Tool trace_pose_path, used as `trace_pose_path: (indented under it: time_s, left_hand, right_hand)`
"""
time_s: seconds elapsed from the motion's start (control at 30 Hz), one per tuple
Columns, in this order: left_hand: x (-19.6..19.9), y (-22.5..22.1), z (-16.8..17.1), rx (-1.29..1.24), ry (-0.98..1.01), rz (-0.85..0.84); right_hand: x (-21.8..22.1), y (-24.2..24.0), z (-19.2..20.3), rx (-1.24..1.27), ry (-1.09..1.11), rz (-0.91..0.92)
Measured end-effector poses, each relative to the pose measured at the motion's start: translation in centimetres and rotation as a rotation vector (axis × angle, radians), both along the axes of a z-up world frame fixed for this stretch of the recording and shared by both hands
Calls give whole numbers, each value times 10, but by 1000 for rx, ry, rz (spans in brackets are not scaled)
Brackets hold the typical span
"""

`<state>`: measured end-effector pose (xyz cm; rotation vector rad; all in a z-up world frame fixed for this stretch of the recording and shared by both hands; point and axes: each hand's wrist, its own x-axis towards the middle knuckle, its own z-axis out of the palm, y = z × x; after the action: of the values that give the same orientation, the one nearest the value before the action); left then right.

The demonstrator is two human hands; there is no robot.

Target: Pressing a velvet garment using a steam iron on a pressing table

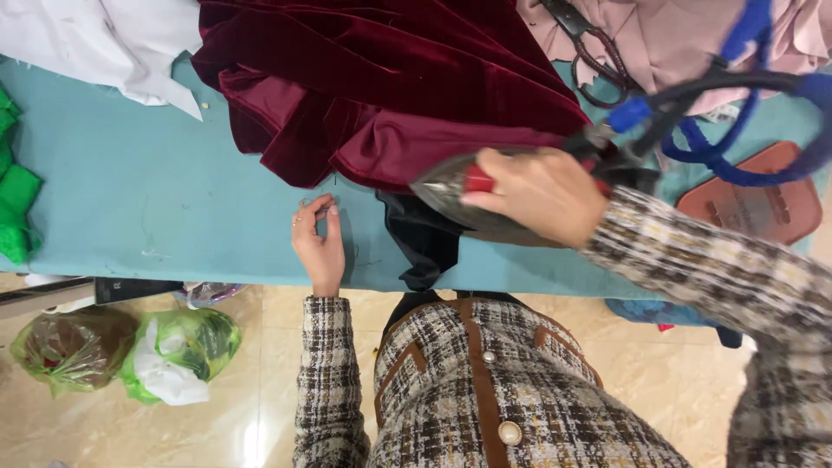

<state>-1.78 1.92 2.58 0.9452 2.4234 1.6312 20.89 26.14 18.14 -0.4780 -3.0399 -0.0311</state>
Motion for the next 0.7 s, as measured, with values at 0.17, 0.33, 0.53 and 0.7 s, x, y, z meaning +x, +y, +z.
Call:
trace_pose_path:
  time_s: [0.17, 0.33, 0.53, 0.7]
  left_hand:
    - [0, 1, -2, -6, 16, -19]
    - [-2, 4, -18, -24, 72, -10]
    - [-2, 6, -19, -78, 103, -1]
    - [2, 7, -15, -58, 86, 14]
  right_hand:
    - [102, 25, -2, 18, -117, -150]
    - [212, 51, -33, 69, -237, -353]
    - [187, 36, -28, 37, -207, -390]
    - [63, 0, 9, 62, 22, -117]
